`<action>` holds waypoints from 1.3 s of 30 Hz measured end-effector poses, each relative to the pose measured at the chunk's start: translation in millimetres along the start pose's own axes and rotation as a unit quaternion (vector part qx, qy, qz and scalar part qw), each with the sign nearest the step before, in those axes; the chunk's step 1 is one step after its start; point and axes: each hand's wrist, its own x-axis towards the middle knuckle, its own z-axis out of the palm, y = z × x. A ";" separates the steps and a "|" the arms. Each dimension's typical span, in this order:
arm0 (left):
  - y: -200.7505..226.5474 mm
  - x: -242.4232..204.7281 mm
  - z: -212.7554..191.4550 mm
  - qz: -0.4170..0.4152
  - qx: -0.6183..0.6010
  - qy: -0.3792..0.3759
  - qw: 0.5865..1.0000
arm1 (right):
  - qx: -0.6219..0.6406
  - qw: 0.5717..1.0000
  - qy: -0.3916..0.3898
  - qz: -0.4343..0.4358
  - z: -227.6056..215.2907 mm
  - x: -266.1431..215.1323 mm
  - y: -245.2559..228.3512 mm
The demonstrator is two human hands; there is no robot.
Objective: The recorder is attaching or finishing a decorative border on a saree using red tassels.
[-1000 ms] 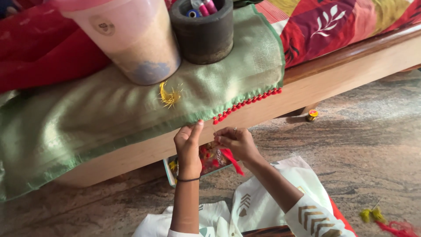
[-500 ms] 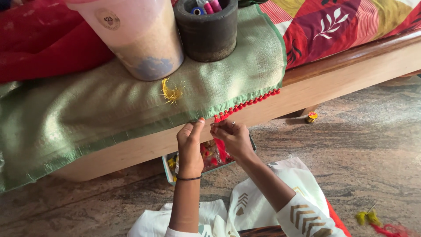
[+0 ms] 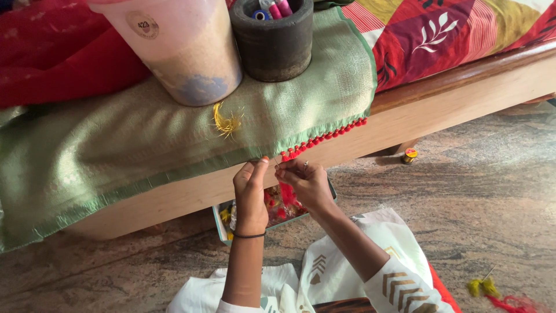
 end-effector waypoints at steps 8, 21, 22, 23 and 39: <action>-0.7 -0.4 0.0 0.000 -0.010 -0.007 1.000 | 0.033 0.999 -0.011 -0.012 1.3 1.9 4.6; -13.1 3.9 1.5 -0.009 -0.054 -0.008 0.998 | 0.062 0.997 -0.022 0.048 7.6 -3.7 -15.3; -9.7 3.6 3.7 -0.008 -0.044 0.000 0.999 | 0.057 0.997 -0.023 0.051 7.4 -3.6 -15.1; -6.1 3.6 6.0 -0.007 -0.034 0.009 0.999 | 0.052 0.997 -0.023 0.053 7.3 -3.1 -15.0; -9.6 5.2 1.3 0.006 0.004 0.006 1.000 | -0.026 0.998 0.048 -0.025 3.6 -3.5 4.8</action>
